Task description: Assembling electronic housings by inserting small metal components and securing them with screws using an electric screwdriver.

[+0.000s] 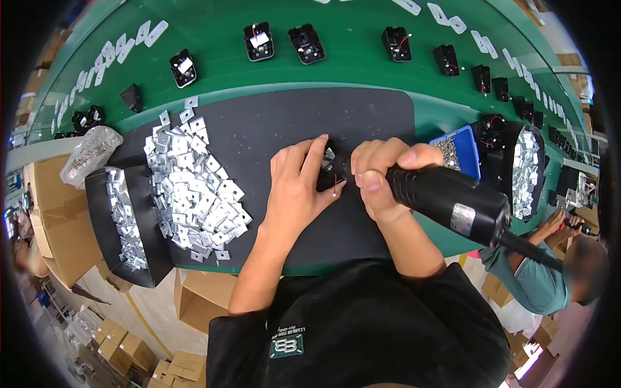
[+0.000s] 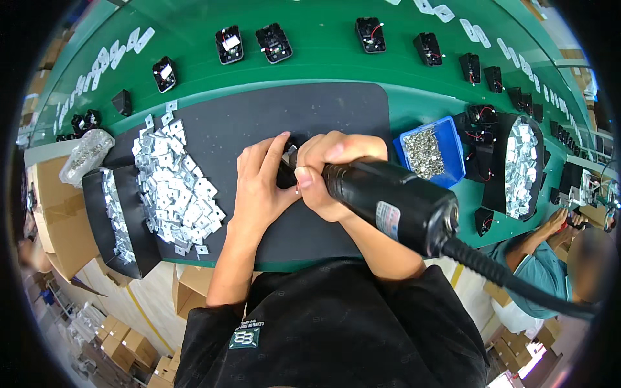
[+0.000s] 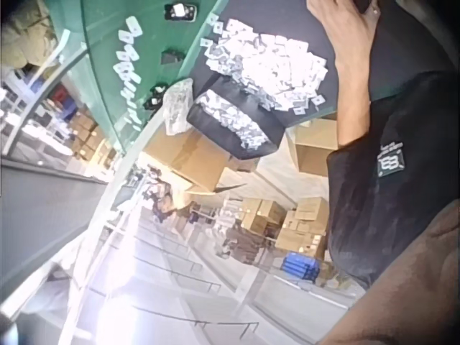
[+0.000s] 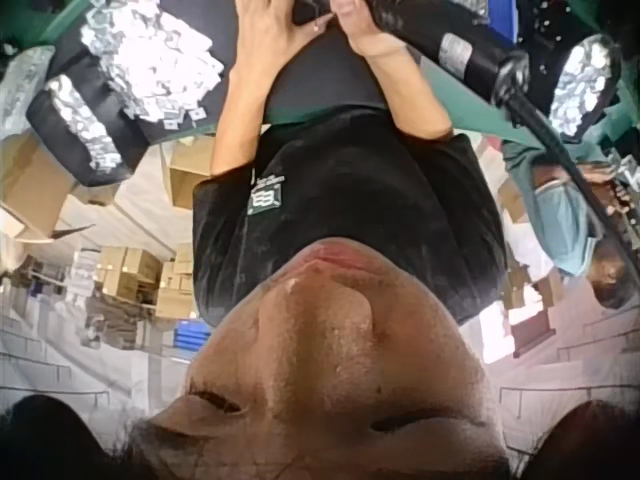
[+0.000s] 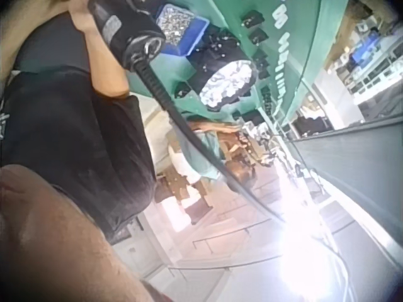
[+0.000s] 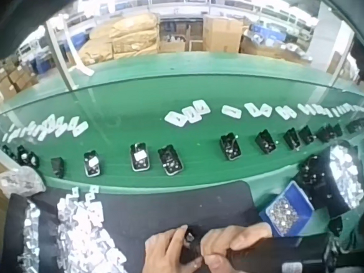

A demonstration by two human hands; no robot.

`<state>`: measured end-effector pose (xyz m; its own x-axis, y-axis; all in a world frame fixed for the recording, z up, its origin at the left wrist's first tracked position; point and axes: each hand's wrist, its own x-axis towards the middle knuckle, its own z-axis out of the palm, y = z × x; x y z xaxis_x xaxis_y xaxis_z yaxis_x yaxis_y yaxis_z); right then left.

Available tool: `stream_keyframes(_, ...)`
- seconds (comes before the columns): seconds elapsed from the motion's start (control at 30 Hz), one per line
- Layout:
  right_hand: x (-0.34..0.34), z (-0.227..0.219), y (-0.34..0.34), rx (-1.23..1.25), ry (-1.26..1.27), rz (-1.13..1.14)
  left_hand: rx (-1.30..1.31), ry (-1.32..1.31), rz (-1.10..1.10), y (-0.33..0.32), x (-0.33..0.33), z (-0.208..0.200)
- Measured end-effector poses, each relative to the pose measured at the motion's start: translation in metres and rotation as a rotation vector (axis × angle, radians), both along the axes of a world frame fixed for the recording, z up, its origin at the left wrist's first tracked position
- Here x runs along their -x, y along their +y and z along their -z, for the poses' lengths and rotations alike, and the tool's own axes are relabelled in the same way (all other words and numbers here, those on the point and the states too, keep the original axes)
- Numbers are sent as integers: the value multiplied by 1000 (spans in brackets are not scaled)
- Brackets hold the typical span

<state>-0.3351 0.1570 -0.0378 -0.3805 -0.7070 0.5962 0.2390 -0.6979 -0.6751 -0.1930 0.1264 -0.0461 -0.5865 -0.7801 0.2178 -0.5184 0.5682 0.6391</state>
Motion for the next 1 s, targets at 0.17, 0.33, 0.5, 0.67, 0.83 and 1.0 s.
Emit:
stream_keyframes(0.17, 22, -48, 17, -13, -336, 78, -24, -149, 80, -8, 5, -11)
stream_keyframes(0.33, 90, -70, 64, 23, -126, 372, 210, -110, 97, -53, 37, -15)
stream_keyframes(0.5, 138, -27, 110, -141, -60, 793, 581, -265, 43, -119, 90, -1)
stream_keyframes(0.67, 150, -7, 112, -256, 19, 937, 434, -438, 17, -141, 85, -6)
stream_keyframes(0.83, 152, -8, 105, -201, 6, 846, 433, -468, -33, -161, 56, 4)
stream_keyframes(1.0, 159, -17, 113, -150, -121, 694, 487, -353, -52, -149, 40, -1)
